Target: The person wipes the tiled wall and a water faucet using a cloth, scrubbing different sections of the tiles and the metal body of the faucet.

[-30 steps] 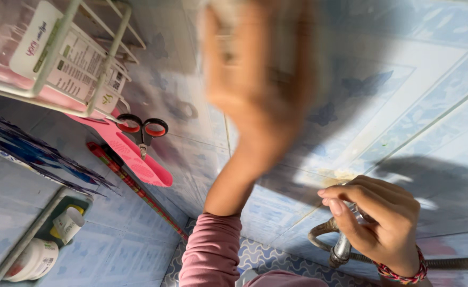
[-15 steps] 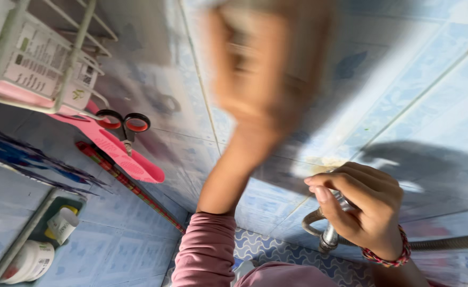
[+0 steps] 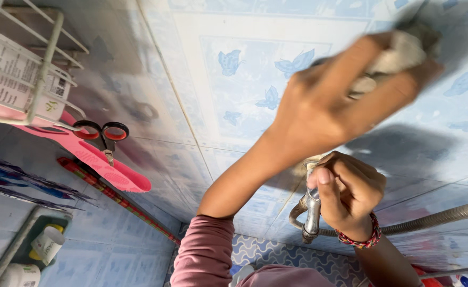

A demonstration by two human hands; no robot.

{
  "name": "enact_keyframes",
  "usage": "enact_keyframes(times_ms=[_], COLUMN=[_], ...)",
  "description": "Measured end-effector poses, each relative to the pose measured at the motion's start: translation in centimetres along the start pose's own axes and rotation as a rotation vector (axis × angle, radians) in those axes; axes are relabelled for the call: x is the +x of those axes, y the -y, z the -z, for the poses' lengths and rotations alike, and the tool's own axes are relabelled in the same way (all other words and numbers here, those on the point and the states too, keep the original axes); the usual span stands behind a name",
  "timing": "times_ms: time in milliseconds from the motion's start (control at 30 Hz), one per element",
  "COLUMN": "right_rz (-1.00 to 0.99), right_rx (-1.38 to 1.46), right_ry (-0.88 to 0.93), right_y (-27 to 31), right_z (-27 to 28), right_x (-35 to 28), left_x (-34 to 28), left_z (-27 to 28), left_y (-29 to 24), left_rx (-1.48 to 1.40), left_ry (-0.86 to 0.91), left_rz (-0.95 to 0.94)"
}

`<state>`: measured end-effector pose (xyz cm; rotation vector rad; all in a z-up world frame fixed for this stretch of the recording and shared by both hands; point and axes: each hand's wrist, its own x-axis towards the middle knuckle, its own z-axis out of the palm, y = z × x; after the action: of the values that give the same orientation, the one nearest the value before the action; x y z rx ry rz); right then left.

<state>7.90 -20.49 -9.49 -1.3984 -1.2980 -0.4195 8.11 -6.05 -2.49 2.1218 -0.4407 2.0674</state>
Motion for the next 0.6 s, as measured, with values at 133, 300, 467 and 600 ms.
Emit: enact_keyframes(times_ms=[133,300,467,600], right_rz=[-0.059,-0.068,-0.187,-0.290], right_rx=[-0.075,-0.072,0.022,0.060], right_ry=[0.052,0.326,0.462,0.425], right_y=[0.9,1.6,0.9,0.6], right_z=[-0.3,-0.2,0.3,0.5], right_x=[0.5,1.8,1.6,0.7], left_x=[0.5,0.4,-0.6,-2.8], left_z=[0.7,5.6,7.0,6.7], left_y=[-0.5,0.2,0.2,-1.0], left_rx=[0.119,0.235,0.329,0.429], left_ry=[-0.037,-0.108,-0.340,-0.414], left_rz=[-0.029,0.146,0.385,0.507])
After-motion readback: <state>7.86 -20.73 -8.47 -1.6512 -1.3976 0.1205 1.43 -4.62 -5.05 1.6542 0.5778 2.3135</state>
